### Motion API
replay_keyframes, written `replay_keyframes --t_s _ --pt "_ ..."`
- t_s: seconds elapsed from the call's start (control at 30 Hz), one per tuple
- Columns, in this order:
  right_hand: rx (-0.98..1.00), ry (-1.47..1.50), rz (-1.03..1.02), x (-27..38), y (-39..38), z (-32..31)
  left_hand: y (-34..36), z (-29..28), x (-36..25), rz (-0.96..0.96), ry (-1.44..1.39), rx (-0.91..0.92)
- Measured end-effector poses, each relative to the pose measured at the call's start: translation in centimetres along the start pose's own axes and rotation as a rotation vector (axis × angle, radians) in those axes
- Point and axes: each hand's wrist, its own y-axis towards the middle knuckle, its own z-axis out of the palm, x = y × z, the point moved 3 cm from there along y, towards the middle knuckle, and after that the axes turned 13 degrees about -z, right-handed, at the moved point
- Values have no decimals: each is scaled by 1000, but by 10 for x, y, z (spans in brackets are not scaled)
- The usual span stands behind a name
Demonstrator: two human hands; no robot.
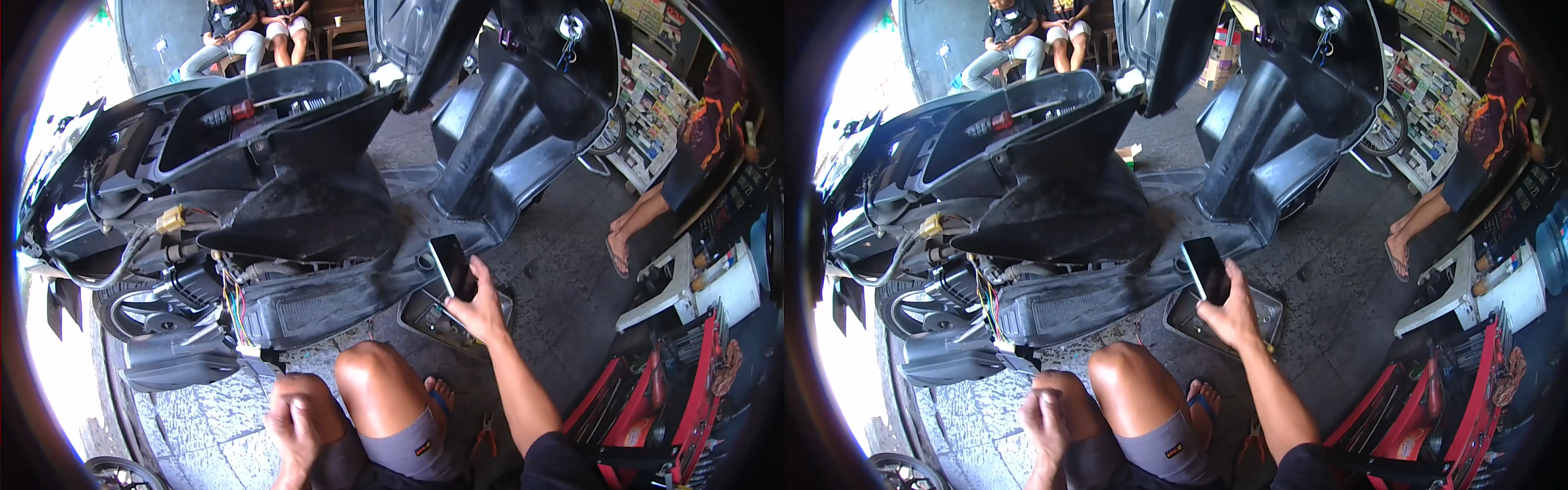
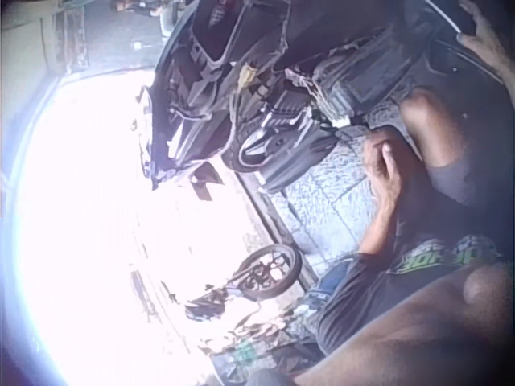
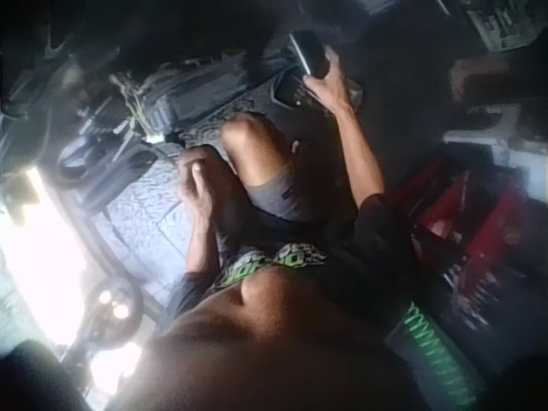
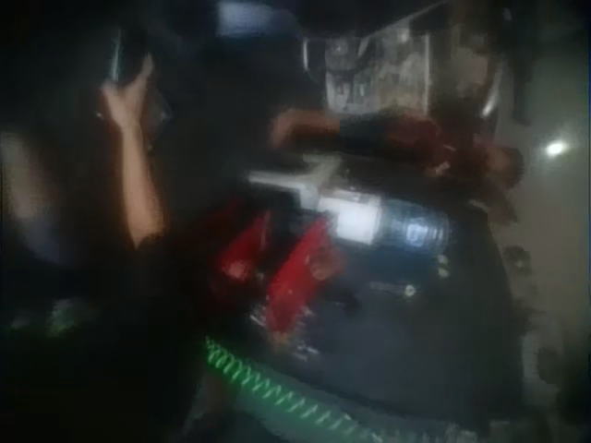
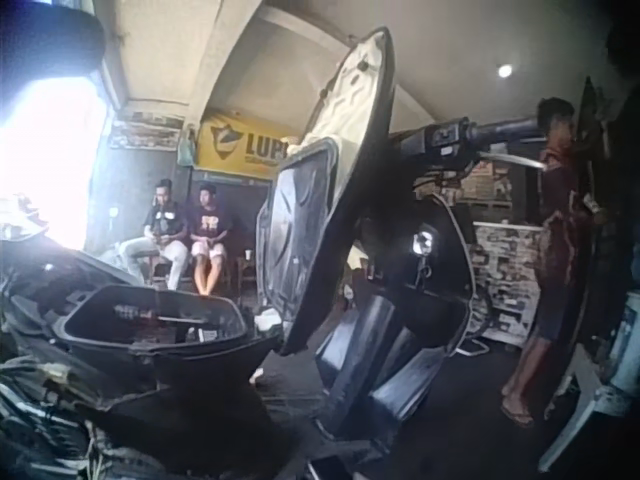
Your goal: The person repairs a motorcycle's electrical system by stripping wires with pliers, connecting them to a new regulator component, and fitting the component into the bike's chassis.
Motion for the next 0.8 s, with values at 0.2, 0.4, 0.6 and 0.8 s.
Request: replay_keyframes --t_s 0.2,0.4,0.6,0.8 --pt "-117 112 105 -66 78 19 -6 14 -12 236 130 -23" --pt "-482 -40 219 -61 110 54 -2 5 -36 279 281 70" --pt "-752 -277 347 -74 137 52 3 10 -47 282 309 77" --pt "-799 -368 301 -79 150 62 3 11 -31 343 353 -33"
